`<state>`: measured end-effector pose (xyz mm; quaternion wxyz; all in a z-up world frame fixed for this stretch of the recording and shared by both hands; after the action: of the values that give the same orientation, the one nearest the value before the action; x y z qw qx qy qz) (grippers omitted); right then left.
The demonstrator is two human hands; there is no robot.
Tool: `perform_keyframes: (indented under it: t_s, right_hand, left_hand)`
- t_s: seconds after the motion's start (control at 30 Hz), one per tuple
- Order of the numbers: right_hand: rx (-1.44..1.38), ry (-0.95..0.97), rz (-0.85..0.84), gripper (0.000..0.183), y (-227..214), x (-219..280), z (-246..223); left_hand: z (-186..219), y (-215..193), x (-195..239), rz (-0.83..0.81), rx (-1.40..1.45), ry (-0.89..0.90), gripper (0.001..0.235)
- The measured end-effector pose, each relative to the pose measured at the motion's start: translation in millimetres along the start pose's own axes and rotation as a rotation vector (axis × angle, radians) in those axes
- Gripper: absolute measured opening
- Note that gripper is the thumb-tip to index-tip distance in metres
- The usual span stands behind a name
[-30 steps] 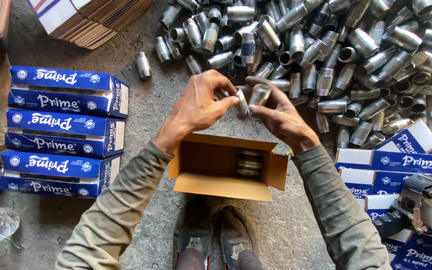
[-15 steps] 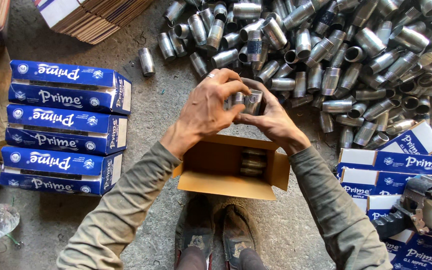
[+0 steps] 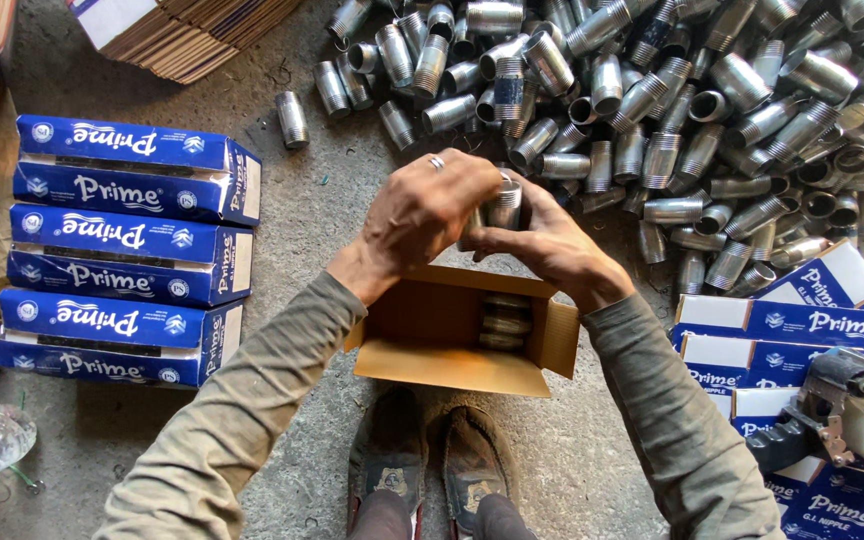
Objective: The person assembles a cardboard box, seals the bottom with a tape dispenser, and fills the box with metal pipe nipples taken from a large pile on the floor.
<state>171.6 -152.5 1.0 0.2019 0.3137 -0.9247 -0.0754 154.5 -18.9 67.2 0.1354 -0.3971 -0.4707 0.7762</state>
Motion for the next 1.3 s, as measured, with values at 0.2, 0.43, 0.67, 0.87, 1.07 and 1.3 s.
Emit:
perform_keyframes:
  t_s: [0.2,0.43,0.67,0.87,1.07,1.3]
  right_hand:
    - [-0.036,0.086,-0.060,0.071,0.6,10.8,-20.6]
    - [-0.480,0.031,0.227,0.064,-30.2,26.0,-13.7]
    - [-0.918,-0.145,0.303,0.051,-28.8,30.7,-20.3]
    - [-0.768,-0.210,0.378,0.051,-61.4,35.3,-14.8]
    - [-0.585,-0.264,0.227,0.050,-48.3,18.1,-0.7]
    - [-0.790,-0.125,0.243,0.041,2.5,61.2,-19.2]
  left_hand:
    - [-72.1,-12.3,14.9,0.298,0.634,-0.798,0.009]
    - [-111.6,58.9,-9.1,-0.270,0.299,-0.837,0.034]
    - [-119.8,103.9,-55.2,-0.154,0.268,-1.095,0.056]
    - [-80.4,57.2,-51.2,0.022,0.687,-0.974,0.040]
    - [5.0,-13.7,-39.6,0.194,0.813,-0.552,0.035]
    - [32.2,-52.3,40.0,0.212,0.670,-0.644,0.022]
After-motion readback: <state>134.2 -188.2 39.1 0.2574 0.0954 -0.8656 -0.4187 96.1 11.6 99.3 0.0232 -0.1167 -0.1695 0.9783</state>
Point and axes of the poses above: each hand's wrist, its own x-axis away from the middle knuckle, its own y-axis out of the palm, z = x × y, the point moved 7 cm from there along -x, towards the middle knuckle, and after that the axes turned 7 degrees about -z, right-handed, at the moved point
